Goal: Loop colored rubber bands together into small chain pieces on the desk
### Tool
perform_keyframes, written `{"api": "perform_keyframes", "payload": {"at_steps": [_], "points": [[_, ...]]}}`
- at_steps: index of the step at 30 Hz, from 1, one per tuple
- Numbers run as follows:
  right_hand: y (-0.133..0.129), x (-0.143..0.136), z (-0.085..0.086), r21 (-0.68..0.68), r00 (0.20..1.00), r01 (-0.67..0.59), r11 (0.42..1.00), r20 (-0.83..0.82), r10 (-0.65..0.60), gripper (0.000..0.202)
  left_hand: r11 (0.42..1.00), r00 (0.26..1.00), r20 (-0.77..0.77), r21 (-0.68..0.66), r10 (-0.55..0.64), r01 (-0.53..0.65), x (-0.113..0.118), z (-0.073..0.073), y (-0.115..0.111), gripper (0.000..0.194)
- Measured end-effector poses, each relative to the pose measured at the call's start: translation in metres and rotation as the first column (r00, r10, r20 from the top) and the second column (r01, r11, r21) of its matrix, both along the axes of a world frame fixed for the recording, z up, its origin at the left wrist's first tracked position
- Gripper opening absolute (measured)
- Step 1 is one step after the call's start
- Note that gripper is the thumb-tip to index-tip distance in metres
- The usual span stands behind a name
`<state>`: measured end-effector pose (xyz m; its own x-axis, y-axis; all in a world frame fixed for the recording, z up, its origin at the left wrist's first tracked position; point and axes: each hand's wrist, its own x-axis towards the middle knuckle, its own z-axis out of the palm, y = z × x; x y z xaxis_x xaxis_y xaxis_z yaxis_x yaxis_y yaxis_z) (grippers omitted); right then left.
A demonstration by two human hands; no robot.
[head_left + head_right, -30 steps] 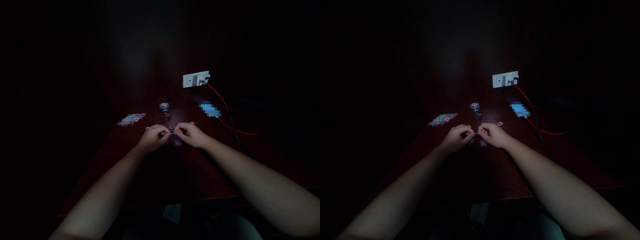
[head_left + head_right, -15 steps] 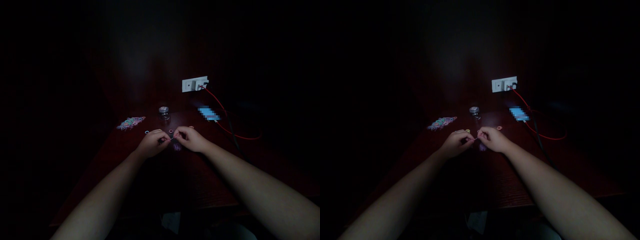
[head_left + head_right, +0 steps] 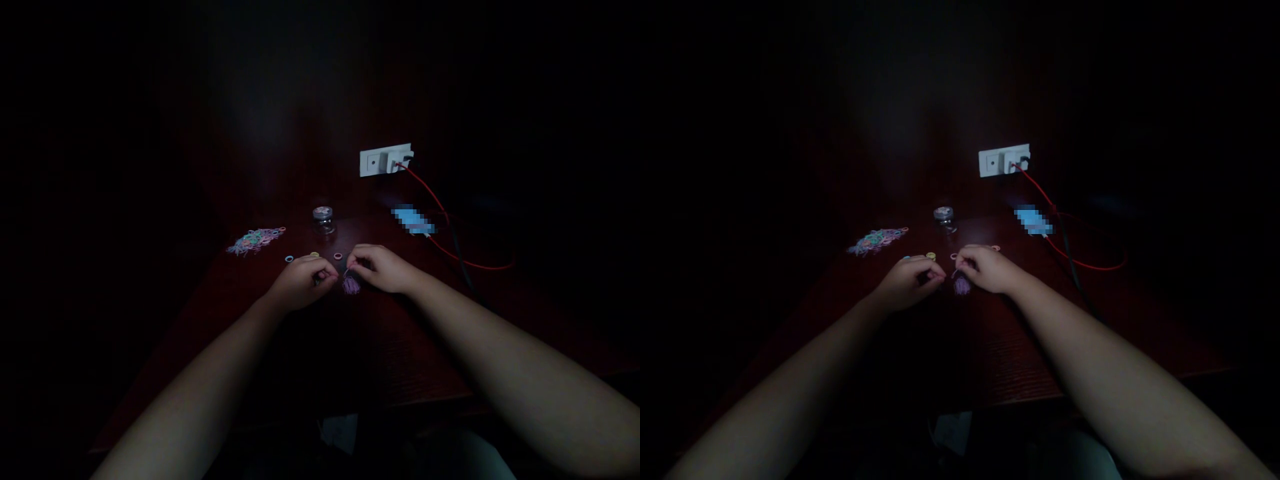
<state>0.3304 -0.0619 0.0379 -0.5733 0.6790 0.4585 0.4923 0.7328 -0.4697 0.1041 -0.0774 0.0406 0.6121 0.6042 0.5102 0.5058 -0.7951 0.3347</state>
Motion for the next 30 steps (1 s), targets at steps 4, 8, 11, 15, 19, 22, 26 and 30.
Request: {"api": "perform_keyframes", "payload": {"at_steps": [4, 8, 11, 15, 19, 22, 26, 30], "points": [[0.0019, 0.0027, 0.0004, -0.003, 0.999, -0.014, 1.000, 0.047, 0.014, 0.010, 1.000, 1.000, 0.003, -0.010, 0.012, -0.012, -0.0007, -0.0004, 0.0004, 0.007], [0.0034, 0.0044, 0.0000, -0.017, 0.997, -0.023, 1.000, 0.076, 0.024, 0.011, 1.000, 1.000, -0.022, -0.006, 0.021, -0.021, -0.0011, 0.0000, 0.0008, 0.008], [0.0042, 0.0050, -0.0001, -0.021, 0.995, -0.025, 0.999, 0.097, 0.027, 0.012, 1.000, 0.999, -0.031, -0.004, 0.012, -0.012, -0.0009, 0.0001, 0.0010, 0.008], [0.0049, 0.0047, -0.0009, -0.023, 0.991, -0.049, 0.999, 0.122, 0.051, 0.012, 1.000, 1.000, -0.023, -0.026, -0.009, 0.008, -0.0003, -0.0001, 0.0009, 0.010], [0.0055, 0.0045, -0.0023, -0.017, 0.987, -0.057, 0.998, 0.147, 0.058, 0.012, 0.999, 1.000, -0.030, -0.048, -0.004, 0.003, 0.0005, 0.0004, -0.0002, 0.010], [0.0063, 0.0049, -0.0037, -0.018, 0.989, -0.039, 0.999, 0.141, 0.041, 0.012, 0.998, 0.999, -0.036, -0.064, -0.002, -0.001, 0.0007, 0.0008, -0.0009, 0.010], [0.0073, 0.0053, -0.0049, -0.007, 0.991, -0.012, 1.000, 0.130, 0.013, 0.014, 0.998, 0.997, -0.070, -0.058, -0.031, 0.027, 0.0002, 0.0007, -0.0001, 0.011], [0.0072, 0.0047, -0.0046, 0.002, 0.993, 0.010, 1.000, 0.113, -0.010, 0.015, 0.996, 0.989, -0.121, -0.037, -0.085, 0.081, -0.0002, 0.0003, 0.0021, 0.012]]}}
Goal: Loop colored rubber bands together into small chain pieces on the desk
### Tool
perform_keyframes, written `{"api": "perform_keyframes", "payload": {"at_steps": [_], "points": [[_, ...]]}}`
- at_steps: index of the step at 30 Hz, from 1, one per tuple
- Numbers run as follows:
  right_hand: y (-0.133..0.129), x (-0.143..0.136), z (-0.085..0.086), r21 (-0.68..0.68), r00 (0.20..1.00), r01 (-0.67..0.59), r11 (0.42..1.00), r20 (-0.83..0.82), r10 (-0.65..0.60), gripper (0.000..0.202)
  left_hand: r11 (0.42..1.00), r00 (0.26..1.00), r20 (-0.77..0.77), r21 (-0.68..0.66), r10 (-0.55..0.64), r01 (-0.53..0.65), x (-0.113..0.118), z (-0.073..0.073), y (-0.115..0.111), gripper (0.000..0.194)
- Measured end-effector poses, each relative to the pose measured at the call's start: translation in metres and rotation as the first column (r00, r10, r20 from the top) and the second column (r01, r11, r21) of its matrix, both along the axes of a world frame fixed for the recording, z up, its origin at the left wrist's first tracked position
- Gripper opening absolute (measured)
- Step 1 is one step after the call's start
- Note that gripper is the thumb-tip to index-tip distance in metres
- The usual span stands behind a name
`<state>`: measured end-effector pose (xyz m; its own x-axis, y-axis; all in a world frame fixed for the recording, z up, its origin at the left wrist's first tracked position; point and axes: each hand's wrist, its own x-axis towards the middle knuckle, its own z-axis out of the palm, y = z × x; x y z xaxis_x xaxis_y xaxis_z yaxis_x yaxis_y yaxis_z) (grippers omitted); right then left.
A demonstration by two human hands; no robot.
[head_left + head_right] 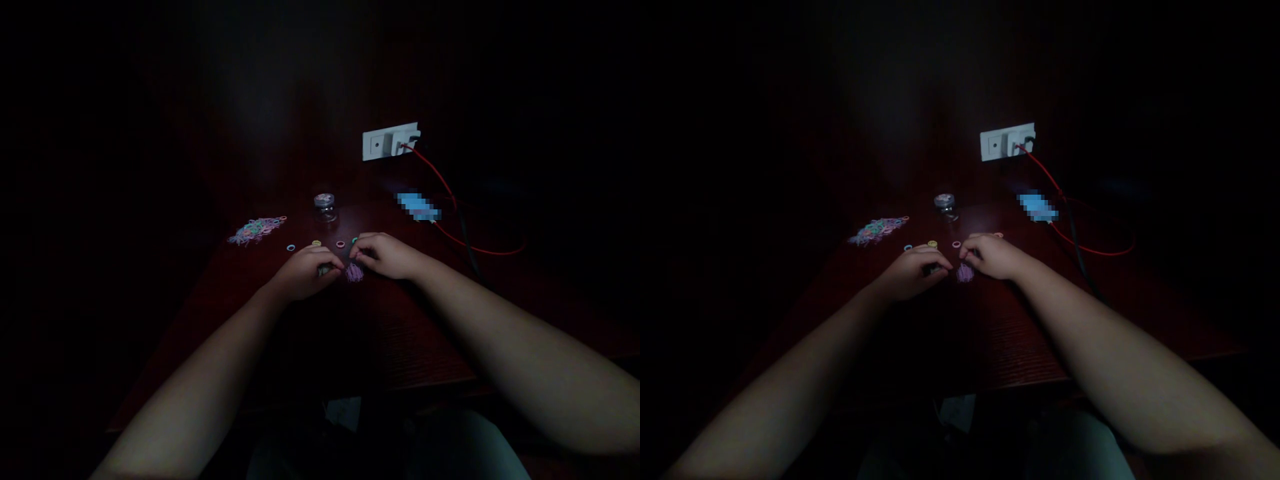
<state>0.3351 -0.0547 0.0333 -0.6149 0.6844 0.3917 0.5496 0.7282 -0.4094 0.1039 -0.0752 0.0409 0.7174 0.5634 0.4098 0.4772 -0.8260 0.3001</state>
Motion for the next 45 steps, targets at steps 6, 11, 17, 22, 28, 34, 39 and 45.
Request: {"api": "perform_keyframes", "payload": {"at_steps": [6, 11, 17, 22, 28, 34, 39, 45], "points": [[-0.003, -0.002, 0.001, -0.023, 0.999, -0.029, 0.999, -0.018, 0.029, 0.012, 0.997, 0.997, 0.001, -0.025, -0.077, 0.077, 0.001, -0.001, 0.001, 0.013], [-0.005, -0.003, 0.001, -0.034, 0.998, -0.059, 0.998, 0.014, 0.060, 0.017, 0.995, 0.996, 0.022, -0.035, -0.090, 0.091, 0.001, -0.002, 0.001, 0.014], [-0.003, -0.004, -0.002, -0.075, 0.997, -0.059, 0.995, 0.048, 0.063, 0.013, 0.998, 0.998, 0.015, -0.015, -0.053, 0.053, 0.000, -0.002, 0.002, 0.012], [0.000, -0.003, -0.005, -0.107, 0.997, -0.051, 0.993, 0.051, 0.056, 0.016, 0.999, 0.999, 0.027, 0.017, -0.037, 0.037, -0.001, -0.003, 0.002, 0.012], [0.000, -0.004, -0.006, -0.113, 0.997, -0.064, 0.992, 0.030, 0.068, 0.013, 0.999, 0.999, 0.031, 0.039, -0.022, 0.021, -0.001, -0.001, 0.003, 0.012], [-0.003, -0.004, -0.002, -0.081, 0.999, -0.052, 0.995, 0.006, 0.053, 0.021, 0.985, 0.989, 0.103, 0.123, 0.108, -0.120, -0.009, -0.001, 0.011, 0.012], [-0.005, -0.001, 0.003, -0.030, 0.994, 0.062, 0.998, -0.088, -0.065, 0.029, 0.817, 0.824, 0.082, 0.111, 0.560, -0.566, -0.037, -0.008, 0.031, 0.018], [-0.003, 0.000, 0.001, -0.077, 0.978, 0.115, 0.990, -0.168, -0.127, 0.029, 0.307, 0.321, -0.150, -0.109, 0.935, -0.946, -0.087, -0.025, 0.060, 0.060]]}}
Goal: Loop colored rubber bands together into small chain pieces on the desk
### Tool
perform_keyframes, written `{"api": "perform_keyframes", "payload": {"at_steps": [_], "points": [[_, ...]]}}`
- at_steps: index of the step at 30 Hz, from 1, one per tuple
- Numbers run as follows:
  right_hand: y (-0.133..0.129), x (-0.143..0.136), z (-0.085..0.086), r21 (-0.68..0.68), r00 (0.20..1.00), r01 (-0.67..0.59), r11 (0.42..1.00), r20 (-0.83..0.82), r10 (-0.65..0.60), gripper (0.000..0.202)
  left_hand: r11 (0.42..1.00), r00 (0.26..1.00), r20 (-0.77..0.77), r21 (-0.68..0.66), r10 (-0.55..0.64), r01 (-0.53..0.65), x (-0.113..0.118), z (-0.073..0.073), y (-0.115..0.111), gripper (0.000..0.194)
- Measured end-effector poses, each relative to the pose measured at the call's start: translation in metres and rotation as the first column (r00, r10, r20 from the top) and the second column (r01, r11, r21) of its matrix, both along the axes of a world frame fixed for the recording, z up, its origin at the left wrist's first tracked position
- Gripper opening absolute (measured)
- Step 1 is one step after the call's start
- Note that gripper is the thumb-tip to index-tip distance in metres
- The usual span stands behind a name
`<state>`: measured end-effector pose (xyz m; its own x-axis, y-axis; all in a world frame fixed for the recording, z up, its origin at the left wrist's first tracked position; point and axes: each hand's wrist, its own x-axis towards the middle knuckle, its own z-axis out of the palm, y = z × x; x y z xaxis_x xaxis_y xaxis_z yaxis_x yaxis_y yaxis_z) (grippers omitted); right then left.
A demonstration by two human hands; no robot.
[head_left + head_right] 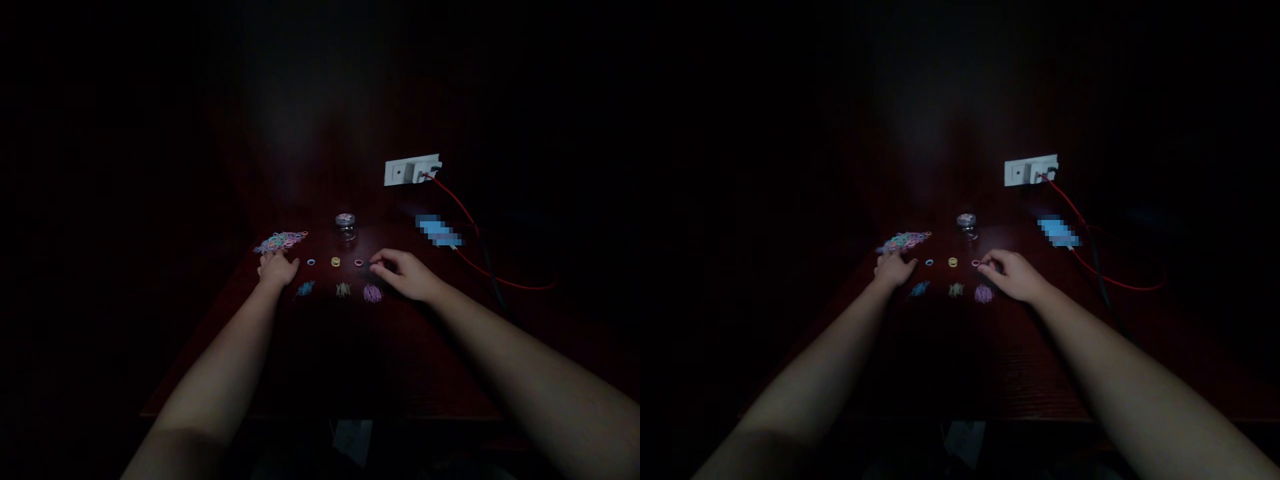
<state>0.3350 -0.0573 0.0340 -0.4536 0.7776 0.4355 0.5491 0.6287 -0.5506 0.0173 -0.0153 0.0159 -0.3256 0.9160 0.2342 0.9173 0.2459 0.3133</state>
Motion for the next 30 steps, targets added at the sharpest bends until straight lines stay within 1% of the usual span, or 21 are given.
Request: {"api": "perform_keyframes", "payload": {"at_steps": [1, 3, 9, 14, 18, 21, 23, 26, 28, 30], "points": [[0.001, 0.000, -0.001, -0.002, 1.000, -0.001, 1.000, -0.009, 0.001, 0.029, 0.998, 0.999, 0.009, -0.051, 0.043, -0.043, -0.005, -0.003, 0.004, 0.066], [0.001, 0.000, -0.001, -0.003, 1.000, -0.001, 1.000, -0.019, 0.001, 0.029, 0.993, 0.998, 0.005, -0.104, 0.059, -0.058, -0.012, -0.007, 0.009, 0.070], [0.001, -0.001, 0.000, -0.005, 0.999, 0.008, 1.000, -0.043, -0.008, 0.028, 0.995, 1.000, -0.023, -0.097, 0.017, -0.019, -0.012, -0.011, 0.012, 0.064], [0.000, -0.002, 0.000, 0.018, 0.998, 0.024, 1.000, -0.060, -0.023, 0.027, 0.995, 0.999, -0.028, -0.092, 0.035, -0.037, -0.012, -0.011, 0.012, 0.062], [0.001, -0.002, 0.001, 0.051, 0.995, 0.050, 0.997, -0.087, -0.046, 0.024, 0.997, 0.998, 0.008, -0.040, 0.064, -0.063, -0.012, -0.008, 0.010, 0.062], [0.003, -0.001, 0.000, 0.101, 0.990, 0.082, 0.991, -0.125, -0.070, 0.023, 0.994, 0.995, 0.081, 0.084, 0.059, -0.065, -0.011, -0.004, 0.008, 0.051], [0.006, 0.001, -0.001, 0.128, 0.986, 0.099, 0.987, -0.144, -0.081, 0.023, 0.978, 0.992, 0.128, 0.203, 0.009, -0.035, -0.009, -0.002, 0.006, 0.037], [0.010, 0.003, -0.004, 0.149, 0.982, 0.109, 0.983, -0.167, -0.084, 0.023, 0.928, 0.979, 0.162, 0.368, -0.122, 0.055, -0.004, 0.001, 0.002, 0.021], [0.011, 0.003, -0.005, 0.156, 0.982, 0.111, 0.981, -0.168, -0.085, 0.023, 0.877, 0.957, 0.155, 0.456, -0.246, 0.151, 0.004, 0.005, -0.002, 0.016], [0.012, 0.003, -0.006, 0.152, 0.983, 0.109, 0.982, -0.161, -0.084, 0.022, 0.798, 0.914, 0.122, 0.541, -0.387, 0.265, 0.014, 0.009, -0.007, 0.014]]}}
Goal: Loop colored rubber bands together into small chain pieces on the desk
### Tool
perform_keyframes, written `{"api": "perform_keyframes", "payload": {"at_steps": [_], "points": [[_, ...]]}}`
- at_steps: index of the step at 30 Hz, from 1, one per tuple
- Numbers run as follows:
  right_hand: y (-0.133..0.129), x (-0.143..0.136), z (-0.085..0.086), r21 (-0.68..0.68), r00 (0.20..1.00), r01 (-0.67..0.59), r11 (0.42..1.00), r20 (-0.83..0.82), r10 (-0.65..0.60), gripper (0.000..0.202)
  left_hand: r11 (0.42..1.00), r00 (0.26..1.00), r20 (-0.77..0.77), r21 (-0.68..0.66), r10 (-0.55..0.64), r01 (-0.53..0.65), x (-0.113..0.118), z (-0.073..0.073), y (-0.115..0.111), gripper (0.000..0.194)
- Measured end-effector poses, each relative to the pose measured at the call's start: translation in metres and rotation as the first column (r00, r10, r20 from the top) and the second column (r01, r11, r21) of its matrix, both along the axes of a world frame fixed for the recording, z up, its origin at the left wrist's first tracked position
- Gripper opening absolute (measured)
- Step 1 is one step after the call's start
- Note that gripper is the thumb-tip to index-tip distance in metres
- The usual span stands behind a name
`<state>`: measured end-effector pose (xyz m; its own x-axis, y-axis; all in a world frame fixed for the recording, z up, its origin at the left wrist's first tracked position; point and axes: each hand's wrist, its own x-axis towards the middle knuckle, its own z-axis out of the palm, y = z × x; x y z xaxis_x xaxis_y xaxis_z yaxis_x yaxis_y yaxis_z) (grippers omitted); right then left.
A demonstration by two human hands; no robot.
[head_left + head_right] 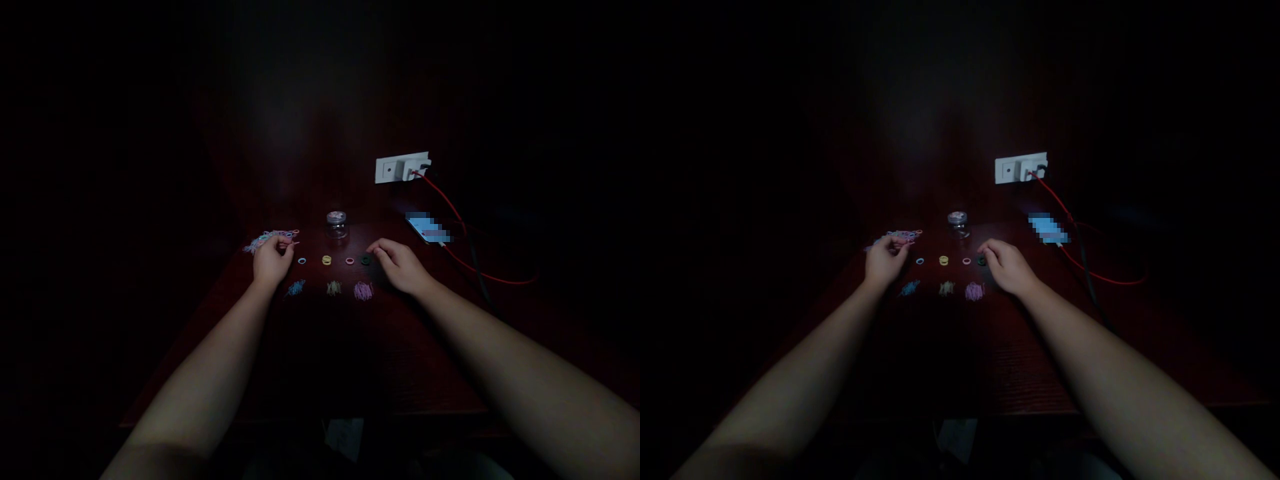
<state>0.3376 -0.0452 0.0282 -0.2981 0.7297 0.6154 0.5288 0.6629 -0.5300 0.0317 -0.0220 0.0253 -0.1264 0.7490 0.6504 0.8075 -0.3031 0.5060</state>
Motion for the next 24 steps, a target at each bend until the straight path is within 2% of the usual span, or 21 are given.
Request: {"api": "perform_keyframes", "payload": {"at_steps": [4, 7, 11, 18, 24], "points": [[0.002, -0.002, -0.002, -0.026, 1.000, -0.021, 0.999, -0.002, 0.021, 0.019, 0.955, 0.967, -0.087, 0.162, -0.238, 0.249, 0.027, 0.011, -0.016, 0.012], [0.003, -0.003, -0.003, -0.026, 1.000, -0.011, 1.000, -0.002, 0.011, 0.018, 0.921, 0.926, -0.210, 0.171, -0.313, 0.350, 0.045, 0.016, -0.031, 0.009], [-0.001, -0.005, -0.001, 0.018, 1.000, -0.027, 0.999, 0.004, 0.027, 0.012, 0.896, 0.886, -0.291, 0.155, -0.361, 0.416, 0.060, 0.018, -0.044, 0.007], [-0.015, -0.013, 0.007, 0.051, 0.976, -0.217, 0.975, 0.044, 0.215, 0.018, 0.842, 0.849, -0.318, 0.210, -0.421, 0.496, 0.072, 0.020, -0.052, 0.006], [-0.019, -0.015, 0.010, 0.096, 0.967, -0.254, 0.963, 0.030, 0.252, 0.013, 0.794, 0.811, -0.333, 0.227, -0.481, 0.564, 0.079, 0.022, -0.059, 0.006]]}}
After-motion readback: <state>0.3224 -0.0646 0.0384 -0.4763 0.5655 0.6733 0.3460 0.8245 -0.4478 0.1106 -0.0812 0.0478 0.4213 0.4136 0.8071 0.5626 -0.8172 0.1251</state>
